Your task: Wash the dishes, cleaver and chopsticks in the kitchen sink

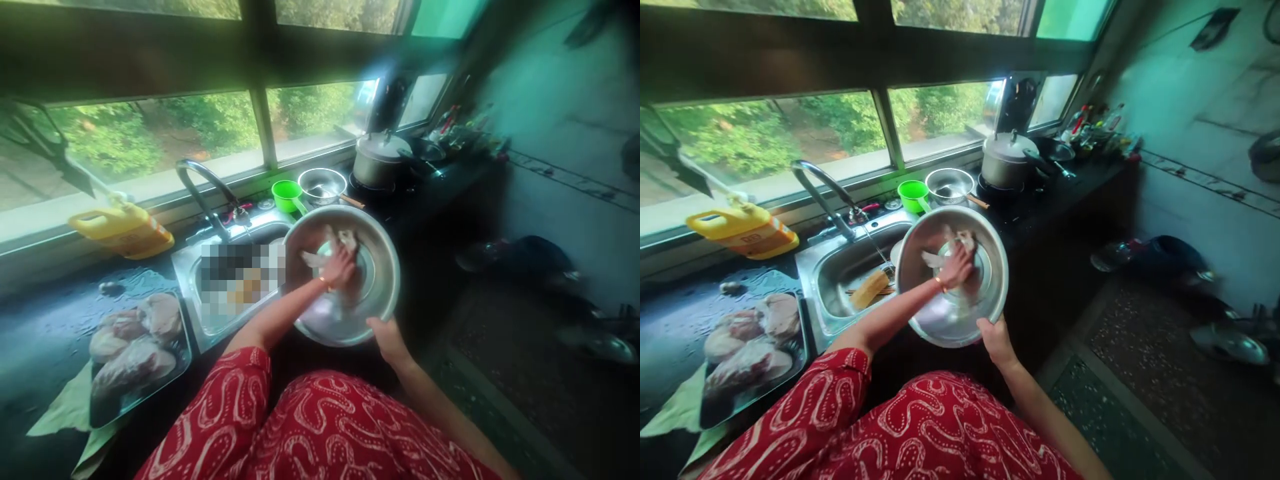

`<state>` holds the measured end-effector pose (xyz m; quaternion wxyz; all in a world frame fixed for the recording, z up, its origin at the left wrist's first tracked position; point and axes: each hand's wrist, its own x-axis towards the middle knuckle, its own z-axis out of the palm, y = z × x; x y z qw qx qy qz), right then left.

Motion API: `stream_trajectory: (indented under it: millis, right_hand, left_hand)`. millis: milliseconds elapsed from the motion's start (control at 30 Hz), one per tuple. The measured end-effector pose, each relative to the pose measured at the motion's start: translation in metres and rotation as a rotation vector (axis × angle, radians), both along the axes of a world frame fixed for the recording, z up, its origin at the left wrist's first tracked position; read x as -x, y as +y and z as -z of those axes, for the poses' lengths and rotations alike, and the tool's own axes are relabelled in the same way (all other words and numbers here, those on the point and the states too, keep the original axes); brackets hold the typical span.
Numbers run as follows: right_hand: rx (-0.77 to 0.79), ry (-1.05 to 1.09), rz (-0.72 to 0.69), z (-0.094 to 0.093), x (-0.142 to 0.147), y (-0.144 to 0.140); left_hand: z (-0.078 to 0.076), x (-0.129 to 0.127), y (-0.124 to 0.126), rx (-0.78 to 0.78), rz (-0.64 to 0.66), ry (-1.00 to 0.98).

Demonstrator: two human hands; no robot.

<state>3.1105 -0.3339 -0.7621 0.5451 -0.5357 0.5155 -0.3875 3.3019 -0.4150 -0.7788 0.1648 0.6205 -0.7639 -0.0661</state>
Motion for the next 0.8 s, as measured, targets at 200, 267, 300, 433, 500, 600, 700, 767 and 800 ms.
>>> stream_trajectory:
  millis: [200, 267, 300, 433, 500, 600, 700, 767, 800]
  right_hand:
    - [-0.049, 0.014, -0.153, -0.015, 0.009, -0.012]
    - [-0.045, 0.049, -0.184, -0.024, 0.005, -0.01]
    - [-0.029, 0.05, -0.204, -0.028, 0.0, -0.009]
    - [0.046, 0.008, -0.312, -0.037, -0.034, 0.002]
    - [0.095, -0.021, -0.372, -0.037, -0.06, 0.01]
    - [0.133, -0.093, -0.428, -0.038, -0.105, 0.025]
    - [0.03, -0.201, -0.526, -0.045, -0.16, 0.049]
    - [-0.078, -0.249, -0.623, -0.049, -0.198, 0.072]
    - [-0.115, -0.257, -0.667, -0.051, -0.218, 0.086]
  left_hand:
    - [0.0, -0.007, 0.073, -0.029, 0.334, -0.015]
    - [-0.019, -0.059, 0.085, -0.076, 0.006, -0.09]
    - [-0.03, -0.083, 0.093, -0.059, -0.196, -0.104]
    - [-0.06, -0.101, 0.145, 0.034, -0.55, -0.07]
    - [-0.064, -0.064, 0.177, -0.018, -0.439, -0.012]
    - [-0.059, -0.011, 0.213, 0.026, -0.47, 0.085]
    - [-0.042, -0.009, 0.253, 0.22, -0.684, 0.024]
    - [-0.024, -0.036, 0.297, 0.324, -0.74, -0.136]
    - [-0.014, -0.056, 0.326, 0.356, -0.762, -0.225]
